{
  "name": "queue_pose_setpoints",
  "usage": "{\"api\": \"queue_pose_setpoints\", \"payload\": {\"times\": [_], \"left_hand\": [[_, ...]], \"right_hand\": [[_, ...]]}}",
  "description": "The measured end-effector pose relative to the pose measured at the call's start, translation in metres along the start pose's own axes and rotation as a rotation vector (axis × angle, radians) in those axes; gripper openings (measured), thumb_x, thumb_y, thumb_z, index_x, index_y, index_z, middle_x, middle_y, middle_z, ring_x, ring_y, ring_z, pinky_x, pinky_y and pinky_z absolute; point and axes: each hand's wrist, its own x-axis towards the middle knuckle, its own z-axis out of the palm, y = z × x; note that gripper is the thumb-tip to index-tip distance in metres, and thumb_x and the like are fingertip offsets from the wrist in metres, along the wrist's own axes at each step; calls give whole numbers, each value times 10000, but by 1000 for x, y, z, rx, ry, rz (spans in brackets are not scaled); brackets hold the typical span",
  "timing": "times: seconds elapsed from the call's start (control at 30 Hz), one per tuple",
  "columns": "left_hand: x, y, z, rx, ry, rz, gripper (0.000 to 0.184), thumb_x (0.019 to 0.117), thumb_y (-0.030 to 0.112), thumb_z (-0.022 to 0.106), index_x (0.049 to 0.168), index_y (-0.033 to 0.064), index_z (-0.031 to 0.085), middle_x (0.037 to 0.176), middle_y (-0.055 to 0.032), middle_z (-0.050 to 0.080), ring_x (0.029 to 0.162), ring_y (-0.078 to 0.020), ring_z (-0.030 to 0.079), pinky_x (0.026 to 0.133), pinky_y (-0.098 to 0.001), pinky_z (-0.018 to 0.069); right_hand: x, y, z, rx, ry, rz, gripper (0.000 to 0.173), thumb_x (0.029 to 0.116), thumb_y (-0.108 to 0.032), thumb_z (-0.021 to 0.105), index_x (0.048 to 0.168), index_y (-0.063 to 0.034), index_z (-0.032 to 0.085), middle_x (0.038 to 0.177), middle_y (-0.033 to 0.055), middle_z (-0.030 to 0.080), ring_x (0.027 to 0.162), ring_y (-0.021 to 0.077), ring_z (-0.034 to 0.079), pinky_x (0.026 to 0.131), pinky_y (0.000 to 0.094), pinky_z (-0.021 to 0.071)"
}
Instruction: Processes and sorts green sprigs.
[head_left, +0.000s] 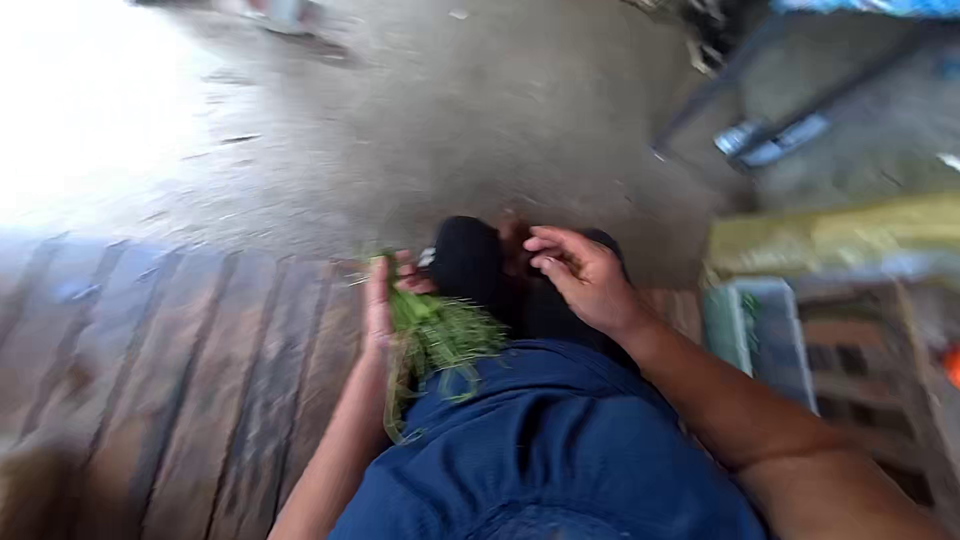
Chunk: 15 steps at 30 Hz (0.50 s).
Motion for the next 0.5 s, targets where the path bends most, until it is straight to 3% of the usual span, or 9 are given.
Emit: {"api": "queue_pose_setpoints", "payload": {"times": [0.1, 0.17, 0.23, 0.3, 0.43, 0.5], "left_hand": [[11, 2, 3, -95, -30, -12, 546, 1118, 359, 193, 1065, 52, 640, 805, -3, 674, 679, -58, 647, 669, -177, 563], [21, 1, -1, -158, -45, -60, 452, 1107, 318, 300, 1011, 12, 618, 750, -18, 656, 630, -72, 643, 619, -176, 553], [29, 0, -8, -87, -40, -82, 494, 1107, 331, 276, 983, -6, 615, 688, -10, 637, 575, -78, 630, 573, -183, 542], [37, 2, -16, 15, -83, -108, 586, 1107, 385, 178, 971, 8, 605, 661, 5, 616, 554, -78, 613, 569, -194, 539], [44, 5, -10, 151, -204, -106, 555, 1092, 432, 314, 874, 49, 651, 619, 6, 617, 530, -100, 629, 573, -214, 559], [47, 7, -9, 203, -273, -93, 567, 1092, 429, 295, 831, 74, 651, 592, 17, 604, 516, -97, 626, 566, -216, 560]], "right_hand": [[-40, 15, -23, 23, 157, 169, 318, 992, 30, 558, 1299, 104, 601, 1166, 205, 702, 1006, 218, 707, 894, 351, 591], [-67, 28, -31, 61, 263, 231, 306, 981, 58, 552, 1277, 109, 613, 1125, 205, 708, 967, 213, 707, 862, 338, 594], [-90, 37, -35, 132, 355, 284, 302, 985, 72, 534, 1273, 112, 614, 1115, 201, 702, 935, 194, 694, 833, 311, 585], [-108, 45, -40, 189, 443, 328, 301, 999, 57, 506, 1277, 111, 607, 1120, 197, 699, 930, 185, 689, 832, 311, 580], [-141, 68, -61, 97, 608, 345, 293, 1007, 14, 511, 1261, 107, 625, 1098, 179, 720, 912, 181, 709, 829, 335, 597], [-164, 77, -94, -104, 624, 475, 315, 1022, -37, 529, 1303, 72, 620, 1161, 175, 715, 989, 203, 718, 897, 360, 596]]}}
